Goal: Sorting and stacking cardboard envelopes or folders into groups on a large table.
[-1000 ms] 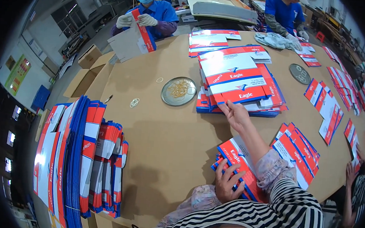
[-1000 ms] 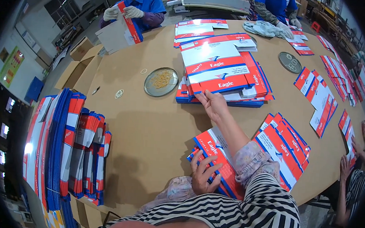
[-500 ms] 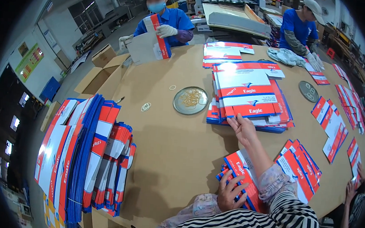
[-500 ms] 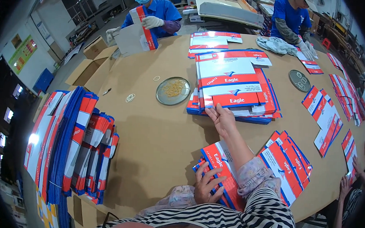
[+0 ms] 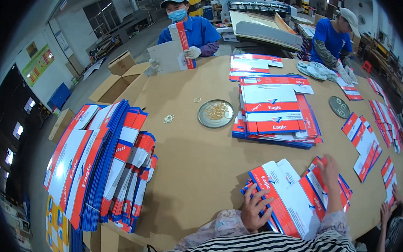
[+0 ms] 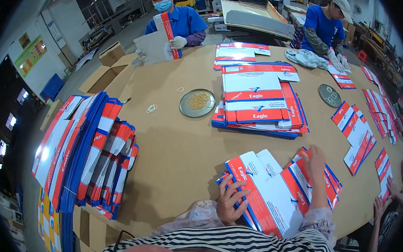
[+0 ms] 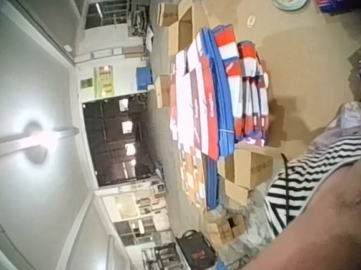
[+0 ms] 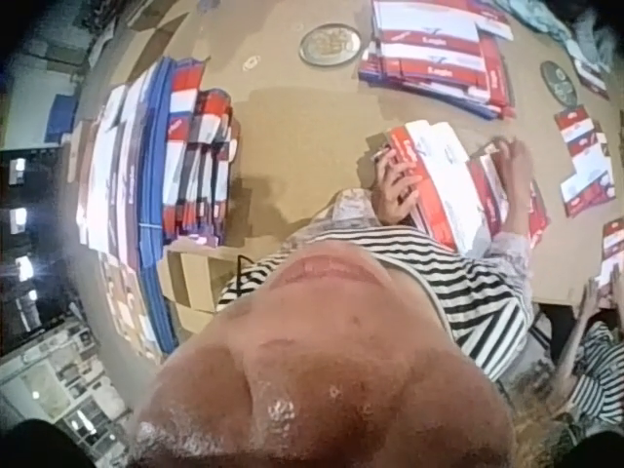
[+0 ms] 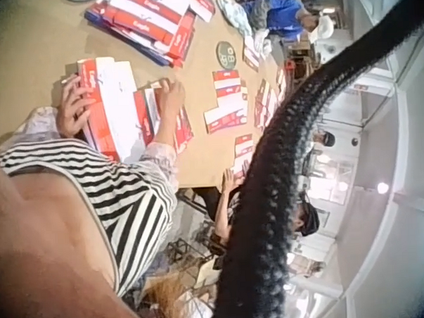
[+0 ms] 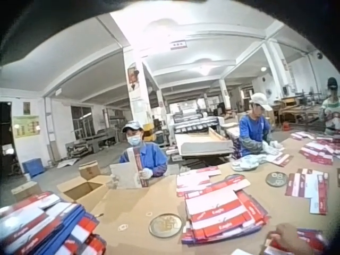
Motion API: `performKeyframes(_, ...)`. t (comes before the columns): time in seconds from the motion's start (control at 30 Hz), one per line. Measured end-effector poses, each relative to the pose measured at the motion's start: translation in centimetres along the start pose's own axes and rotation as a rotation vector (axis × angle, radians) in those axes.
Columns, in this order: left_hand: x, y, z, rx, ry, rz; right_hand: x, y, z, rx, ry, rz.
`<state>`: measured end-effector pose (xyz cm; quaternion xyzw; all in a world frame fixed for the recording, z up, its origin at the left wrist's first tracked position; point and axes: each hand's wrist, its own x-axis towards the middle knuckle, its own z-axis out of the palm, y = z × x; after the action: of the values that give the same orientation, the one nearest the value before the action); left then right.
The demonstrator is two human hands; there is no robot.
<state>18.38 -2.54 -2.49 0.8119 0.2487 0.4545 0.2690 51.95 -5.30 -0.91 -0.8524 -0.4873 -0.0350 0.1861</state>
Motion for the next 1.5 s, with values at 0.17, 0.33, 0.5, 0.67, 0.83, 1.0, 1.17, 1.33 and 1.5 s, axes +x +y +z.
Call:
performKeyframes(0.17,-0.8,-0.3,-1.2,-0.023,0.052,-0.059,-4.9,9.4,2.8,-0.272,0.056,0.197)
performKeyframes(0.33,-1.0,1.7,-1.3,0.021,-0.005,-0.158,-3.9,11.2,1.7,-0.244,0.005,0.186)
performKeyframes(0.5,-1.9,3.1,-1.9,-0.185,0.043,-0.397,-4.2,9.7,1.6,-0.26,0.064,0.112)
performKeyframes(0.67,-2.7,5.1,-2.9,-0.423,0.147,-0.717,-4.8,9.4,0.9,-0.157,0.084,0.173)
performKeyframes(0.83,-3.2,4.4,0.0,-0.876,-0.1,-1.41,-4.9,10.9,1.7,-0.189,0.102,0.224)
performKeyframes(1.0,-3.2,4.6,3.7,-1.167,-0.01,-1.16,-4.5,6.4,1.2,-0.063,-0.066,0.319)
performKeyframes(1.17,-2.2,3.3,5.5,-1.031,0.024,-1.213,-6.0,8.0,2.4,-0.216,0.123,0.321)
performKeyframes(1.33,-0.3,3.5,4.3,-1.092,-0.048,-1.4,-6.6,9.0,2.5,-0.254,0.198,0.331)
performKeyframes(1.5,1.7,3.0,3.6,-1.075,-0.156,-1.48,-7.0,9.2,2.5,-0.187,0.163,0.447)
